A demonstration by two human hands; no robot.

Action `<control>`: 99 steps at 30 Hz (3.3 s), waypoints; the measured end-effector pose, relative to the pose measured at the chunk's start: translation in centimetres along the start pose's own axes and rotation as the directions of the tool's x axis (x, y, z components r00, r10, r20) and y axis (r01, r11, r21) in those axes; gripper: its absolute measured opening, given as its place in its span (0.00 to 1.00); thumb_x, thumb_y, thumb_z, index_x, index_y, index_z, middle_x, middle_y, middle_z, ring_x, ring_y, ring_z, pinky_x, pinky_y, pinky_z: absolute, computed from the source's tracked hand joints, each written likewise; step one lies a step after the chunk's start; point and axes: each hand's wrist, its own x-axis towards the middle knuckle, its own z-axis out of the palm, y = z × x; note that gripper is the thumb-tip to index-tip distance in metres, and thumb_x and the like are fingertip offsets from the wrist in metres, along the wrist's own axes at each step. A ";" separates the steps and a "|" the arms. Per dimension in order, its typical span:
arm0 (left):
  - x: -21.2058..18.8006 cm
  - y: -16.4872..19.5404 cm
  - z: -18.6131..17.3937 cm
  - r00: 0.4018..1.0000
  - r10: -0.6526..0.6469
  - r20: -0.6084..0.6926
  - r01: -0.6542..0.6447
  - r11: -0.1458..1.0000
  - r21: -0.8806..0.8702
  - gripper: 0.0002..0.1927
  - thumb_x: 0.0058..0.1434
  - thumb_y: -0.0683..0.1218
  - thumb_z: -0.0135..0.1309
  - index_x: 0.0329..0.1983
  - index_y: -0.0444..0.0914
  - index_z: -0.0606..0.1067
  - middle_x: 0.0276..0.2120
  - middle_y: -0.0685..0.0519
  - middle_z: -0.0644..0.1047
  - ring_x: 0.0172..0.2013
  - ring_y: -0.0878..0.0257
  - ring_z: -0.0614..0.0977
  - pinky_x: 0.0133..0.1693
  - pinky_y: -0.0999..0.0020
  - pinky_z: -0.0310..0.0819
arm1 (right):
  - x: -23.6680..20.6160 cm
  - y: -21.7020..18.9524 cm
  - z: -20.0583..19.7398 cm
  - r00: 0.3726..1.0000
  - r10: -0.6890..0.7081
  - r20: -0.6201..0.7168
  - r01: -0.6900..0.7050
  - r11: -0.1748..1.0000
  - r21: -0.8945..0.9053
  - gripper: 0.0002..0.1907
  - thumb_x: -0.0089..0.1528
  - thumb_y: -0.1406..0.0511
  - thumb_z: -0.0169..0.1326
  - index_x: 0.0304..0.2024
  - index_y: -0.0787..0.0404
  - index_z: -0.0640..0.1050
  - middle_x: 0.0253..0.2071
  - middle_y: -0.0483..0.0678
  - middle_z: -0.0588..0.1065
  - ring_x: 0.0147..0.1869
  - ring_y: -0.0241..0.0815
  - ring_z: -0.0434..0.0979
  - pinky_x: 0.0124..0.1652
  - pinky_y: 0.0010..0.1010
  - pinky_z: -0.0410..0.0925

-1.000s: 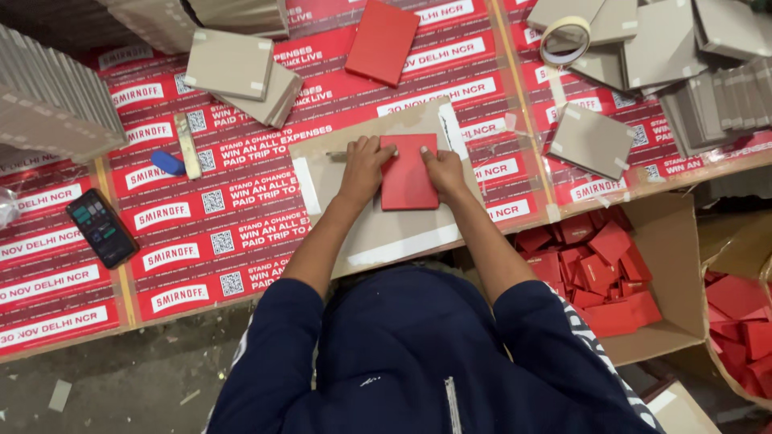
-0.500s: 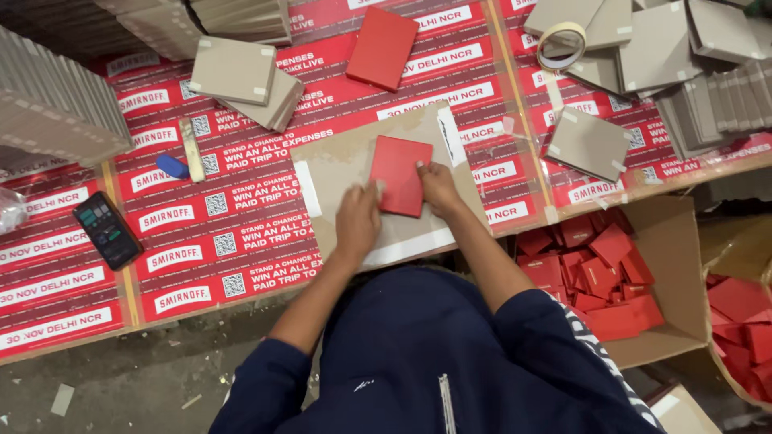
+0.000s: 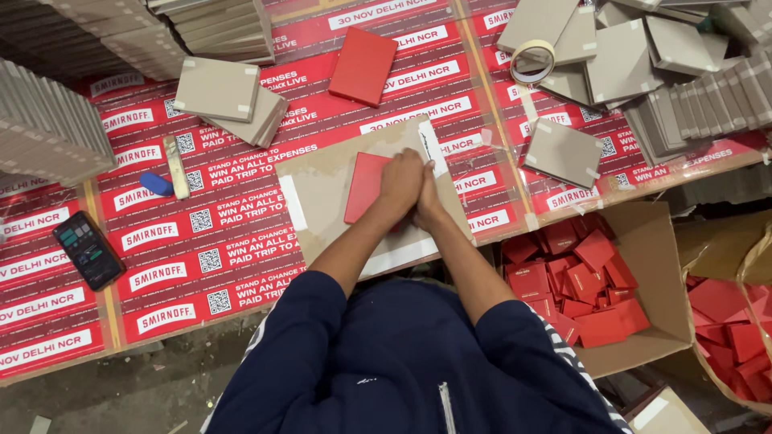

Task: The person assembles small red boxes by folding flaps and securing them with adhesive tape. They repeatedly pick up a red box, fold its sides, apply tape to seal the edges, and place the finished box on the table. The process is repeated for multiple boxes throughout the clip.

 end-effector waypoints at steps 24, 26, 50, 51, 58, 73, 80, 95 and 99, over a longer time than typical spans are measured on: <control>-7.9 -9.8 -2.9 0.934 -0.076 -0.350 0.090 0.996 0.025 0.06 0.69 0.46 0.54 0.43 0.41 0.80 0.30 0.44 0.73 0.33 0.46 0.75 0.35 0.49 0.65 | 3.5 2.3 1.4 0.922 -0.316 -0.221 0.340 0.937 0.080 0.13 0.69 0.71 0.49 0.55 0.67 0.73 0.52 0.55 0.77 0.51 0.46 0.80 0.50 0.39 0.74; -8.4 -9.7 -1.2 0.892 0.027 -0.452 0.004 0.998 0.068 0.13 0.62 0.42 0.52 0.50 0.37 0.77 0.34 0.45 0.73 0.37 0.48 0.75 0.38 0.51 0.66 | 3.8 2.9 1.4 0.873 -0.418 -0.252 0.436 0.899 0.021 0.13 0.68 0.72 0.49 0.55 0.67 0.73 0.52 0.52 0.77 0.52 0.41 0.80 0.52 0.34 0.74; -7.7 -11.3 -3.2 0.870 -0.320 -0.374 0.296 0.947 -0.121 0.15 0.61 0.39 0.54 0.52 0.36 0.78 0.35 0.42 0.73 0.40 0.45 0.77 0.39 0.50 0.71 | 3.6 2.4 1.6 0.902 -0.304 -0.308 0.324 0.946 0.016 0.15 0.69 0.68 0.51 0.57 0.65 0.73 0.52 0.52 0.77 0.50 0.45 0.80 0.45 0.39 0.77; -7.3 -12.0 -3.4 0.841 -0.349 -0.414 0.304 0.937 -0.171 0.16 0.62 0.39 0.53 0.53 0.36 0.78 0.35 0.42 0.74 0.41 0.45 0.77 0.40 0.51 0.71 | 3.5 2.2 1.7 0.904 -0.294 -0.311 0.313 0.950 0.013 0.15 0.69 0.68 0.51 0.57 0.65 0.72 0.52 0.52 0.77 0.50 0.46 0.80 0.46 0.40 0.77; -9.3 -10.0 -0.5 0.857 -0.282 -0.431 0.177 0.947 -0.268 0.17 0.67 0.38 0.45 0.58 0.30 0.74 0.38 0.40 0.75 0.41 0.44 0.75 0.43 0.50 0.70 | 3.5 2.5 1.2 0.925 -0.280 -0.256 0.302 0.952 0.047 0.15 0.69 0.67 0.49 0.58 0.66 0.72 0.54 0.54 0.76 0.53 0.49 0.80 0.50 0.45 0.77; -14.1 -10.5 2.2 0.763 -0.646 0.004 0.368 0.429 -0.825 0.11 0.71 0.42 0.45 0.54 0.33 0.71 0.42 0.41 0.78 0.42 0.54 0.80 0.46 0.61 0.72 | -2.5 1.4 -1.0 0.761 -0.487 0.429 0.302 -0.320 -0.898 0.24 0.61 0.54 0.58 0.57 0.56 0.76 0.51 0.49 0.77 0.62 0.52 0.75 0.66 0.46 0.64; -12.4 -13.5 -1.7 0.899 -0.339 -0.276 0.063 0.726 -0.685 0.23 0.61 0.36 0.47 0.61 0.33 0.70 0.46 0.39 0.77 0.45 0.49 0.77 0.47 0.58 0.72 | -2.6 3.5 -1.4 0.696 -0.272 0.664 0.434 -0.577 -0.692 0.32 0.64 0.45 0.51 0.60 0.59 0.73 0.65 0.58 0.67 0.73 0.61 0.57 0.69 0.63 0.44; -6.6 -14.4 -4.9 0.909 -0.044 -0.414 0.009 0.996 -0.085 0.19 0.59 0.35 0.53 0.53 0.39 0.80 0.32 0.44 0.72 0.38 0.46 0.75 0.41 0.50 0.68 | -1.3 4.6 -3.0 0.737 -0.259 0.624 0.392 -0.588 -0.707 0.35 0.64 0.41 0.48 0.63 0.57 0.73 0.67 0.56 0.67 0.74 0.60 0.57 0.70 0.62 0.44; -6.9 -14.5 -4.7 0.911 -0.048 -0.410 0.012 0.996 -0.091 0.21 0.57 0.34 0.52 0.53 0.40 0.81 0.32 0.45 0.72 0.38 0.48 0.75 0.41 0.51 0.67 | -1.0 4.7 -3.1 0.702 -0.275 0.657 0.386 -0.628 -0.676 0.37 0.64 0.40 0.48 0.63 0.58 0.73 0.67 0.56 0.67 0.75 0.59 0.57 0.70 0.62 0.43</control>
